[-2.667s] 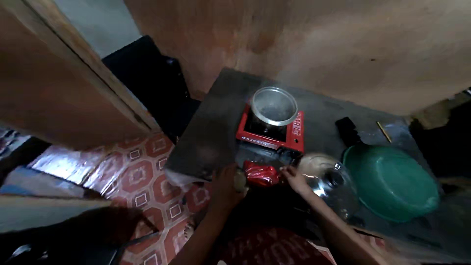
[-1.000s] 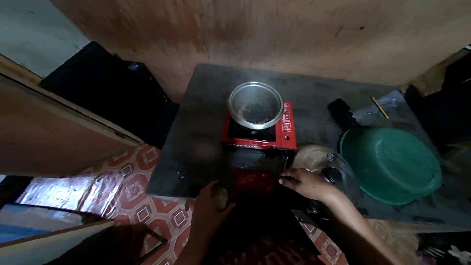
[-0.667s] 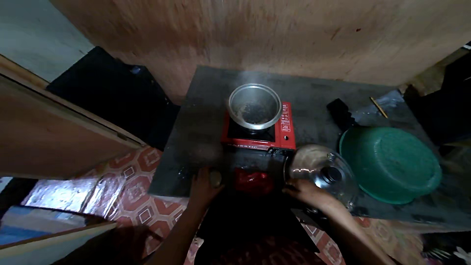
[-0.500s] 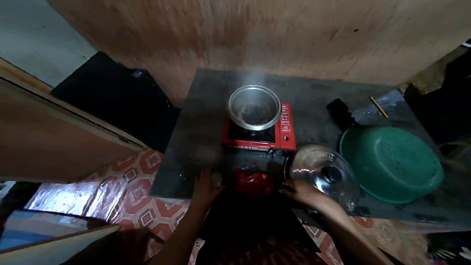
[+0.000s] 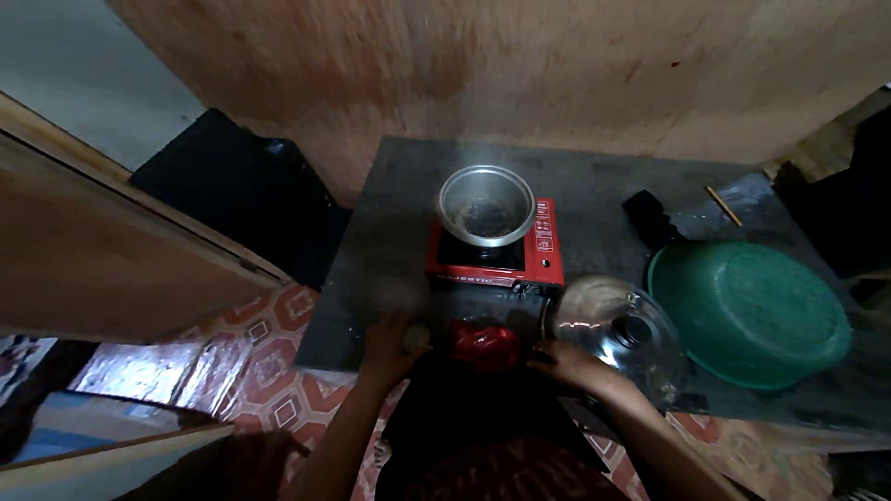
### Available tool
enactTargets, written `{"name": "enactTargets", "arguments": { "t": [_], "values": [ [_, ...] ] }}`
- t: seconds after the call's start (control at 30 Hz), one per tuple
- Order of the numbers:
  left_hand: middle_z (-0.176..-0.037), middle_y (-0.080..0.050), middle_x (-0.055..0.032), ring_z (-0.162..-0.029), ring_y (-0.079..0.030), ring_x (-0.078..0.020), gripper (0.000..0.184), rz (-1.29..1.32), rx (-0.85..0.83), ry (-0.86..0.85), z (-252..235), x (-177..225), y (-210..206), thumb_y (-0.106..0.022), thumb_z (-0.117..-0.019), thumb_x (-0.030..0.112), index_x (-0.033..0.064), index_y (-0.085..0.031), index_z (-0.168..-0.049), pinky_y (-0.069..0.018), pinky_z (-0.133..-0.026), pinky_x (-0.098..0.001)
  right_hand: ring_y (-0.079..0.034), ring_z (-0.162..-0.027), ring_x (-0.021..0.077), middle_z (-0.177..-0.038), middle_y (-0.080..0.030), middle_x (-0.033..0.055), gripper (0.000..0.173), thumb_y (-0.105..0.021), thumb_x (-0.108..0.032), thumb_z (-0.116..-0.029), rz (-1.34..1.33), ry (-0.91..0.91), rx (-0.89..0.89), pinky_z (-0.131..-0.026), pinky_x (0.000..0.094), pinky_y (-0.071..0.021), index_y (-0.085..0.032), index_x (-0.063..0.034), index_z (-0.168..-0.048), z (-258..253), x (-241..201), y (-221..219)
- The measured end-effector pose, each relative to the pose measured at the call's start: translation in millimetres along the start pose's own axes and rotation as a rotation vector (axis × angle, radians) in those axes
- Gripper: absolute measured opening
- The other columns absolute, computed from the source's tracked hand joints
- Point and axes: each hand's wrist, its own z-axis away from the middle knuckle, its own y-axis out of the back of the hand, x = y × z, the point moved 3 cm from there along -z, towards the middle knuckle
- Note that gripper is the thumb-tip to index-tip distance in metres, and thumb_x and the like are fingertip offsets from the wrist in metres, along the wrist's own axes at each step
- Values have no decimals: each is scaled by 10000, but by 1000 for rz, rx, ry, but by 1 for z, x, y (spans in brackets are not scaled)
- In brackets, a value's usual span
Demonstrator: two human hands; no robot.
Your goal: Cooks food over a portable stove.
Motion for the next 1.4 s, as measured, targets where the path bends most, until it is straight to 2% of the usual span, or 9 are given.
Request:
{"name": "enactTargets", "arguments": {
  "t": [0.1,0.23,0.3,0.43,0.6,0.77,0.9,1.0,1.4],
  "values": [
    [-1469,-509,-283,-1313,-510,-505,639,-54,69,-48,5,-3,-1,-841,-804,448,65,-679,-1290,-362,-1103,-664,-602,-1252,373,-1300,-644,230,442,-545,-369,-1065,8,5,11,-1082,582,-438,-622,-31,-1339,3,-2,0],
    [-1454,-553,-234,-1337,-518,-450,363,-24,46,-20,13,1,3,-721,-949,321,58,-734,-1199,-349,-1133,-631,-606,-1247,371,-1297,-650,222,442,-543,-377,-1065,33,8,30,-1076,587,-442,-626,-44,-1343,9,-8,-3],
    [-1445,-568,-216,-1331,-528,-431,315,-12,37,-2,12,3,4,-656,-994,282,47,-741,-1186,-369,-1131,-599,-611,-1241,359,-1292,-653,214,423,-544,-365,-1067,42,20,31,-1077,579,-443,-627,-54,-1342,13,-16,-2],
    [-1445,-563,-212,-1344,-528,-393,375,60,17,76,13,10,11,-559,-1050,286,9,-683,-1270,-391,-1139,-550,-616,-1227,343,-1282,-657,210,395,-539,-326,-1074,64,82,19,-1075,556,-443,-636,-37,-1325,19,-36,4],
    [-1412,-579,-218,-1325,-545,-368,392,167,55,106,18,15,21,-555,-1053,279,-19,-656,-1287,-407,-1136,-517,-619,-1215,344,-1283,-652,219,408,-528,-312,-1081,129,140,25,-1076,535,-444,-615,-15,-1346,22,-62,18],
    [-1402,-581,-224,-1330,-537,-369,358,216,57,148,22,13,14,-592,-1028,254,-16,-674,-1249,-412,-1130,-512,-628,-1190,319,-1259,-660,197,383,-530,-307,-1078,169,220,26,-1056,524,-460,-635,-25,-1315,15,-76,19],
    [-1432,-562,-223,-1362,-511,-363,367,211,9,167,25,11,12,-611,-1021,272,-12,-676,-1245,-397,-1147,-502,-635,-1177,319,-1242,-665,201,382,-545,-312,-1071,147,247,11,-1051,528,-464,-646,-19,-1295,7,-77,9],
    [-1430,-556,-237,-1348,-522,-370,368,208,1,170,26,11,12,-603,-1032,264,-16,-666,-1263,-406,-1138,-494,-620,-1216,325,-1282,-652,203,397,-531,-322,-1079,149,221,-28,-1072,528,-452,-629,-25,-1325,6,-77,4],
    [-1375,-588,-250,-1298,-569,-340,395,312,104,174,25,12,27,-553,-1051,231,-62,-608,-1310,-436,-1125,-458,-628,-1195,331,-1259,-661,214,392,-536,-309,-1077,108,224,-16,-1058,536,-458,-634,-21,-1324,-2,-71,7]
  ]
}}
